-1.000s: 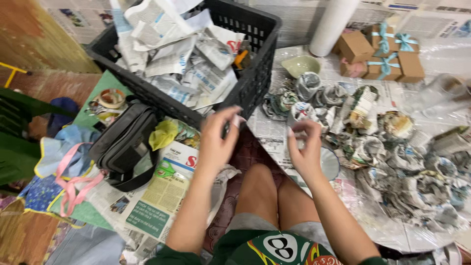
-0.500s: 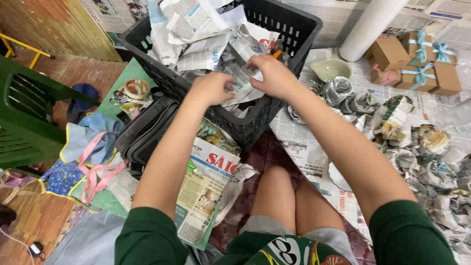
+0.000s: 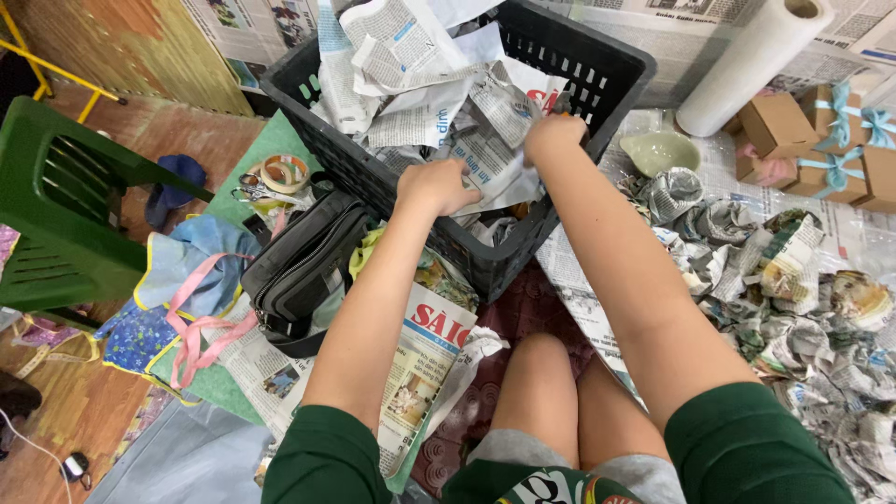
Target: The person wraps small ceramic bowls and plates with newspaper. They pick up each item, place it on a sheet of newspaper, fold the paper around it, and set the wrapped bundle on the table. The person repeats this process for several items.
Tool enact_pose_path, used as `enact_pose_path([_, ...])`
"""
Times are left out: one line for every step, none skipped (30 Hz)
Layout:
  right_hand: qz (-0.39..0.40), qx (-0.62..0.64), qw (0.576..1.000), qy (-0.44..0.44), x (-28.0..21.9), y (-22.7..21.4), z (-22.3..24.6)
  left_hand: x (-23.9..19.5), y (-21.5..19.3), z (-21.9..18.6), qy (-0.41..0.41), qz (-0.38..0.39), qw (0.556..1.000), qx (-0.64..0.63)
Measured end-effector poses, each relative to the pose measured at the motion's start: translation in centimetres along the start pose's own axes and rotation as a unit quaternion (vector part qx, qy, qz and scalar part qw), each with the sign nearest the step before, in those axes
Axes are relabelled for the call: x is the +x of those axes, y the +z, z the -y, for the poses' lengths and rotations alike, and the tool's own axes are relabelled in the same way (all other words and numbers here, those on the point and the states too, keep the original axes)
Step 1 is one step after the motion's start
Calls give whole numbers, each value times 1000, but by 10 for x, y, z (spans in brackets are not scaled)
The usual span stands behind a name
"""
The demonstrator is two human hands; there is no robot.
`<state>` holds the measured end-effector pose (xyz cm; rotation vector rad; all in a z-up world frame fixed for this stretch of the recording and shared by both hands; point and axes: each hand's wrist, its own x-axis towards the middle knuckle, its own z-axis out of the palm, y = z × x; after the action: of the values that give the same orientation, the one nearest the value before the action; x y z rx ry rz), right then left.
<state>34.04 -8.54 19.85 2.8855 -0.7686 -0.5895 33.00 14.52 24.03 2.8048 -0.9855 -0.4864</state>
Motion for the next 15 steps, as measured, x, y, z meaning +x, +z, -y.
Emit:
enact_pose_path([-22,10,1000,7,-3,1,3,-1,0,0,-2,-5,1000,-4])
enact_pose_path([-16,8,1000,-22,-4,1,5,-1,1,0,-4,-9,1000,-9])
enact_pose_path([-9,6,999,-51,-4,2,7,-1,1,0,-5,-14,1000,-13])
enact_pose_path([-3,4,997,-80,-4,2,9,-1,1,0,-1,-20,1000,-13])
enact_pose_path([66,32,993,-91,-4,4,12,-2,1,0,3,-26,1000,-12])
enact_pose_path([134,60,984,-102,-3,6,18,-2,0,0,8,-32,999,-12])
enact_pose_path([201,88,969,-112,0,9,21,-3,-1,-1,6,-34,999,-13])
enact_pose_path([207,138,962,-113,5,11,21,-6,-1,-2,4,-34,999,-15])
enact_pose_path([212,189,952,-112,12,14,21,-8,-2,-2,1,-35,999,-17])
enact_pose_path([218,239,940,-110,17,19,20,-9,-1,-3,-5,-31,999,-17])
enact_pose_path([222,178,949,-137,19,26,20,-10,-1,-4,-11,-27,999,-16])
enact_pose_path([222,117,954,-164,22,28,21,-9,-3,-5,-17,-25,999,-14])
enact_pose_path([220,56,955,-190,24,29,21,-8,-3,-5,-14,-38,999,-14])
enact_pose_path([197,89,953,-211,26,29,20,-7,-1,-5,-12,-52,998,-13])
enact_pose_path([174,123,949,-231,29,27,20,-6,1,-4,-10,-65,998,-12])
